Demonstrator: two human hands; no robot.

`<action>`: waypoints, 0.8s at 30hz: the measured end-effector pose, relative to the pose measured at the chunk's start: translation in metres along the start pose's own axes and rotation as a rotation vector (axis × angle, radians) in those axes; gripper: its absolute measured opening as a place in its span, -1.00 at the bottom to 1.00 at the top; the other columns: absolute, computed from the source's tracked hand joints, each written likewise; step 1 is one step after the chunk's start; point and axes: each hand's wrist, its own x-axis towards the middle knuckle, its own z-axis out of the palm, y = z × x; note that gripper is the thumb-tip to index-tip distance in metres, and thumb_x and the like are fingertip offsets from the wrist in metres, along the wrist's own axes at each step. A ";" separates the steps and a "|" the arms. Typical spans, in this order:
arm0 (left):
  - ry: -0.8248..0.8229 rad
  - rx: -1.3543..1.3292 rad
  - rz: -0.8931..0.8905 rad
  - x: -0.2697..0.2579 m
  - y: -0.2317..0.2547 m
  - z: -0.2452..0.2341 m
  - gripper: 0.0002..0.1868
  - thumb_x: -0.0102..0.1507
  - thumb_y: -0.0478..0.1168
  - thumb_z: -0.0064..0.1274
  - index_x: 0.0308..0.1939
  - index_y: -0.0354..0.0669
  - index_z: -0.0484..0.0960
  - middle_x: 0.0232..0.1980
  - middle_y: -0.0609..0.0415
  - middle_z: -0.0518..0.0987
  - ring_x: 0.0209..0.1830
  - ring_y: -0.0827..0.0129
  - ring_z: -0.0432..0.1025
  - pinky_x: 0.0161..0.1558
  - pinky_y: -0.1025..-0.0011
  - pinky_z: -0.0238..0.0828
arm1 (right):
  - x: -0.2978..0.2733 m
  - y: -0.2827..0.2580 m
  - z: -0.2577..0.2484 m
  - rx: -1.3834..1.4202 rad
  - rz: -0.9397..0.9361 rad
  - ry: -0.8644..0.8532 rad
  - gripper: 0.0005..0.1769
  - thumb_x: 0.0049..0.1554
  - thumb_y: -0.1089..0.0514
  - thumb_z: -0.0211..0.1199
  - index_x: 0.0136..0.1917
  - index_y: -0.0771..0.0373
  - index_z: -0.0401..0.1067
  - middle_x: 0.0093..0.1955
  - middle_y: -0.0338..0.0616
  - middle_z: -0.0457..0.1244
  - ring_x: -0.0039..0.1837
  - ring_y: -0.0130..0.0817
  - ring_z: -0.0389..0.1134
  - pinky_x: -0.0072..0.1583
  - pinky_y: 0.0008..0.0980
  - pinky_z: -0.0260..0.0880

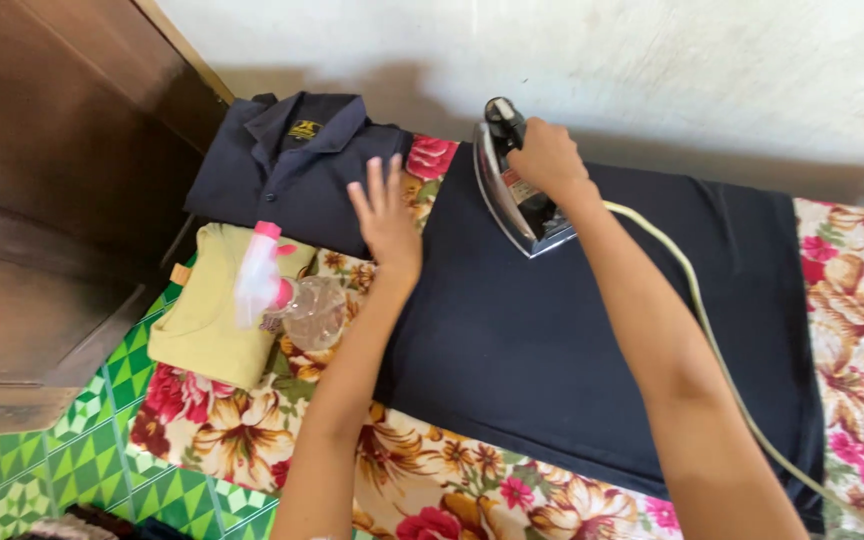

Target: The recorder is ironing a black t-shirt and organizing other folded shirts on a table.

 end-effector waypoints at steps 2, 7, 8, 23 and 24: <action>-0.025 -0.021 -0.006 0.002 -0.006 0.012 -0.31 0.34 0.03 -0.01 0.51 -0.18 0.37 0.68 0.17 0.02 0.69 0.08 -0.19 0.54 -0.19 -0.30 | -0.001 -0.002 -0.003 -0.002 -0.009 0.002 -0.60 0.03 0.10 0.26 0.04 0.43 0.44 0.00 0.44 0.33 0.11 0.42 0.36 0.18 0.17 0.37; -0.055 -0.056 0.044 -0.002 -0.016 0.017 -0.31 0.33 0.07 -0.01 0.47 -0.23 0.41 0.68 0.22 0.01 0.69 0.09 -0.24 0.53 -0.24 -0.39 | -0.006 0.003 -0.006 -0.003 -0.075 -0.061 -0.62 0.02 0.10 0.27 0.01 0.43 0.45 -0.05 0.43 0.34 0.07 0.39 0.37 0.14 0.16 0.38; -0.040 -0.085 0.069 -0.003 -0.016 0.016 -0.33 0.35 0.08 -0.02 0.42 -0.30 0.43 0.67 0.15 0.06 0.69 0.09 -0.21 0.53 -0.24 -0.38 | -0.017 -0.007 -0.019 0.006 -0.073 -0.149 -0.64 0.01 0.12 0.26 0.00 0.43 0.45 -0.09 0.41 0.37 -0.03 0.32 0.41 0.07 0.10 0.42; 0.004 -0.695 0.077 -0.051 0.009 -0.001 -0.39 0.45 -0.08 -0.19 0.48 -0.46 0.23 0.48 -0.35 0.34 0.51 -0.15 0.19 0.49 -0.03 0.01 | -0.151 -0.042 -0.051 -0.106 -0.154 -0.293 -0.70 0.02 0.15 0.25 0.02 0.31 0.41 -0.13 0.31 0.38 -0.03 0.34 0.42 0.03 0.17 0.44; 0.032 -0.710 0.076 -0.052 0.009 0.000 -0.39 0.46 -0.09 -0.20 0.51 -0.42 0.20 0.51 -0.34 0.30 0.53 -0.16 0.17 0.48 0.00 0.04 | -0.145 -0.048 -0.050 -0.147 -0.092 -0.265 -0.70 0.05 0.15 0.23 0.04 0.30 0.39 -0.11 0.32 0.38 0.00 0.37 0.42 0.05 0.18 0.44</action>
